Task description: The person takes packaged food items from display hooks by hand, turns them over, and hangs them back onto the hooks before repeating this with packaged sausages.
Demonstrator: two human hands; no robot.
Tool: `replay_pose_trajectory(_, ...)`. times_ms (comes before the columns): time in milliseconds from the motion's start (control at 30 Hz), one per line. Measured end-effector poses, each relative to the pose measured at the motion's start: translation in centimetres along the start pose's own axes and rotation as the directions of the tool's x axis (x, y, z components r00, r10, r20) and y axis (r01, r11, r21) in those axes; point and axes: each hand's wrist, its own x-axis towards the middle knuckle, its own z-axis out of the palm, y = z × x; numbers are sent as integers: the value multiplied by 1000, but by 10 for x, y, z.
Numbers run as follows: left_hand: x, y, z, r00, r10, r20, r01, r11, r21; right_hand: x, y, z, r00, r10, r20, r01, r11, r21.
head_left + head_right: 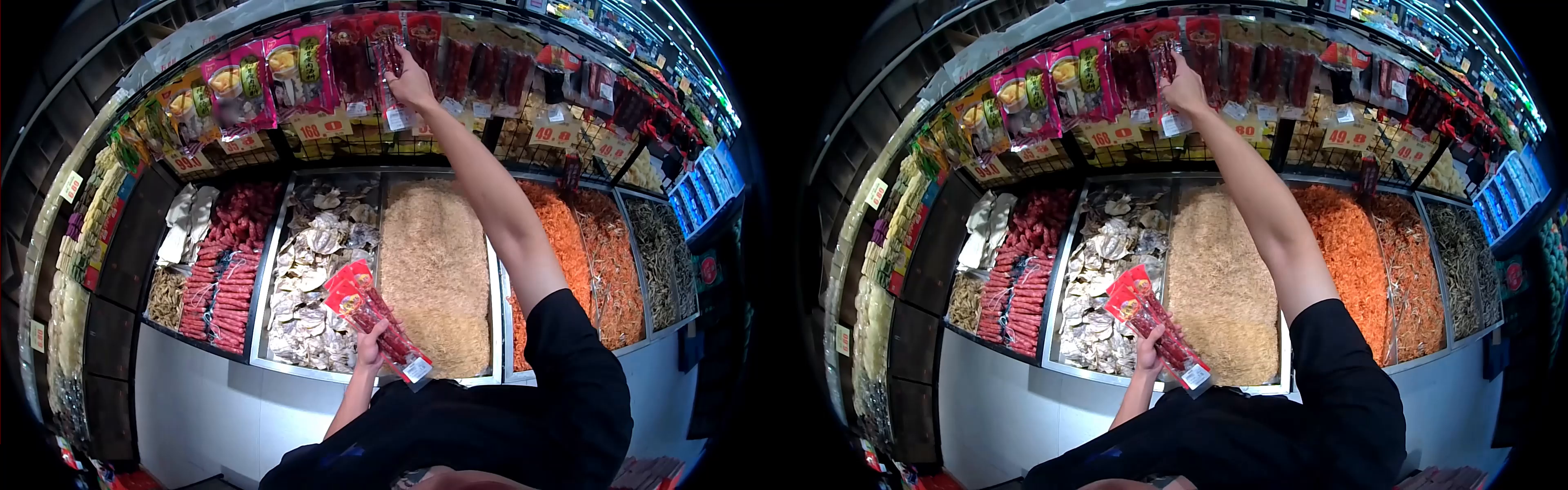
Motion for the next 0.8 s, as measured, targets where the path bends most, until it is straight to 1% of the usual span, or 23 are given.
replay_pose_trajectory(33,1,0,-1,1000,2,2,-2,1000,5,12,8,2,1000,-7,22,9,997,-78)
replay_pose_trajectory(67,1,-2,-1,1000,20,-21,-20,1000,-3,22,13,1,1000,-10,18,11,997,-76)
replay_pose_trajectory(133,2,-2,2,998,53,-38,-54,998,-22,38,22,0,996,44,76,-21,959,-281)
replay_pose_trajectory(167,2,-2,0,998,58,-38,-58,998,-21,43,32,3,996,40,76,-18,960,-278)
replay_pose_trajectory(233,1,-3,-4,998,51,-22,-53,994,-93,48,47,11,994,-3,112,34,962,-272)
replay_pose_trajectory(267,1,-3,-4,998,54,-23,-56,994,-96,37,35,4,978,97,186,-43,961,-274)
replay_pose_trajectory(300,-1,-3,-4,999,48,-25,-50,995,-83,19,25,3,977,96,188,-42,961,-275)
replay_pose_trajectory(367,-2,-1,0,999,43,-25,-45,996,-71,-11,18,4,998,30,54,-9,938,-347)
replay_pose_trajectory(400,-1,1,3,999,42,4,-42,996,-77,-28,5,-6,978,86,187,-38,969,-245)
replay_pose_trajectory(433,-3,1,4,999,38,30,-36,996,-81,-51,-8,-17,937,130,325,-87,986,-145)
replay_pose_trajectory(467,-3,-1,2,999,35,27,-33,996,-83,-87,1,-11,940,60,336,-94,992,87)
replay_pose_trajectory(500,0,-4,0,999,6,49,1,990,-143,-124,-11,-19,883,29,468,-134,972,192)
replay_pose_trajectory(533,4,-5,-1,997,-18,74,33,979,-203,-157,-31,-34,725,109,681,-233,968,93)
replay_pose_trajectory(567,4,-3,2,997,-18,73,33,979,-202,-194,-24,-34,594,24,804,-223,965,136)
replay_pose_trajectory(600,1,-3,6,998,-30,55,42,973,-228,-234,-20,-36,480,-41,876,-232,958,171)
replay_pose_trajectory(633,6,-2,12,998,-34,47,45,966,-254,-272,-21,-37,422,-82,903,-95,986,134)
replay_pose_trajectory(700,9,-5,13,999,-24,35,31,972,-231,-328,-21,-46,345,-31,938,-71,996,59)
replay_pose_trajectory(733,15,-12,11,999,25,-23,-29,982,-189,-352,-25,-48,349,-27,937,-75,996,56)
replay_pose_trajectory(767,19,-16,10,994,74,-79,-85,986,-144,-375,-28,-50,424,21,905,-127,991,37)
replay_pose_trajectory(800,14,-6,24,995,66,-74,-73,993,-95,-385,-29,-52,494,72,867,-179,984,20)
